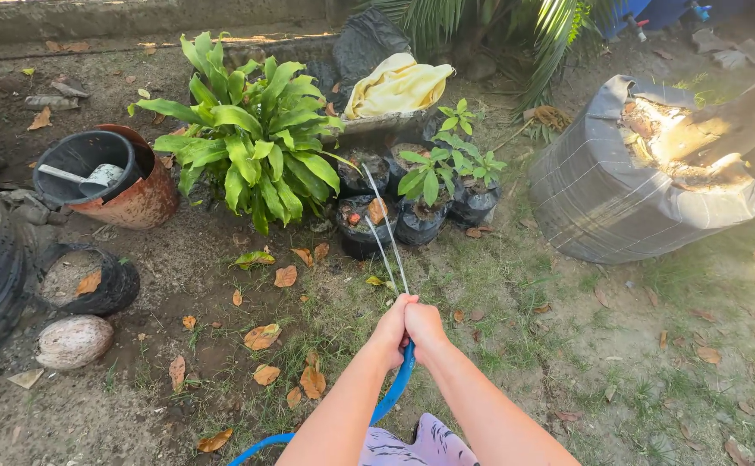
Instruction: Water several potted plants using a long blue hose in an outdoor garden area.
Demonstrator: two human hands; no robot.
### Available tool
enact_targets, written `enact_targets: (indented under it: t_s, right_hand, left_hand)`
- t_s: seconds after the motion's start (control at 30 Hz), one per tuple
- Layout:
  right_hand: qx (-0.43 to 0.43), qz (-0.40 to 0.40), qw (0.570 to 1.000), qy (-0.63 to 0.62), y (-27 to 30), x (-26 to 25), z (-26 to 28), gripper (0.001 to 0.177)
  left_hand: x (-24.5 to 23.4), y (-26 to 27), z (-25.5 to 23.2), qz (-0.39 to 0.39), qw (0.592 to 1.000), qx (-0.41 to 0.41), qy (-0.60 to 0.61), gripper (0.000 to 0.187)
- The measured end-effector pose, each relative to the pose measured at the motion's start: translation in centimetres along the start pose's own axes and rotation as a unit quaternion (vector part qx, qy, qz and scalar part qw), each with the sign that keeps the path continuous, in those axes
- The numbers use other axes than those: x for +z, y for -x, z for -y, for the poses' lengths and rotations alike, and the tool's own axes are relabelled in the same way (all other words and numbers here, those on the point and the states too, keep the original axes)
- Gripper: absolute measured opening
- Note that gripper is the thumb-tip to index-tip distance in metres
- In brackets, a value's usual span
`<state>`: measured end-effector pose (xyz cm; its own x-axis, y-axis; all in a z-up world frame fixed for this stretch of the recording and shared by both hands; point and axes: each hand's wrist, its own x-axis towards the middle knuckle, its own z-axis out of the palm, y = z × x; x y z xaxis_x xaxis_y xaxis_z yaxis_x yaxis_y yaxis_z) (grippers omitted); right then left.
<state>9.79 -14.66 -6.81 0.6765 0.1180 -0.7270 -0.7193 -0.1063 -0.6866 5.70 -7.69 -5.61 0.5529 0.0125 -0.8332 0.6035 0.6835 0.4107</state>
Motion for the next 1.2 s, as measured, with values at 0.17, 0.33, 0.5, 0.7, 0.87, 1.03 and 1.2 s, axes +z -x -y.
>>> enact_targets:
  t_s: [0.17, 0.33, 0.5, 0.7, 0.87, 1.03, 1.2]
  right_hand:
    - [0.0, 0.007, 1.0, -0.011, 0.1, 0.01, 0.08, 0.022]
    - [0.001, 0.008, 1.0, -0.003, 0.43, 0.16, 0.54, 0.02]
    - [-0.002, 0.01, 1.0, -0.002, 0.53, 0.24, 0.64, 0.018]
    - [0.002, 0.012, 1.0, -0.017, 0.77, 0.15, 0.65, 0.019]
    - [-0.005, 0.009, 1.0, -0.02, 0.43, -0.14, 0.44, 0.019]
    - [-0.004, 0.007, 1.0, -0.02, 0.56, -0.33, 0.57, 0.02]
    - [-0.003, 0.0, 1.0, -0.018, 0.9, -0.28, 0.84, 0.02]
  left_hand:
    - [0.02, -0.03, 0.05, 0.011, 1.0, 0.005, 0.013, 0.046]
    - [0.12, 0.18, -0.22, 0.005, 1.0, 0.008, 0.006, 0.045]
    - [0.17, 0.49, -0.5, -0.003, 1.0, 0.007, -0.003, 0.045]
    - [0.25, 0.55, -0.45, -0.01, 1.0, 0.006, -0.008, 0.045]
    - [0.34, 0.41, -0.31, -0.007, 1.0, 0.005, 0.002, 0.045]
    - [0.65, 0.71, -0.35, 0.001, 1.0, 0.007, 0.005, 0.044]
    - [0.66, 0.66, -0.35, 0.001, 1.0, 0.008, 0.004, 0.044]
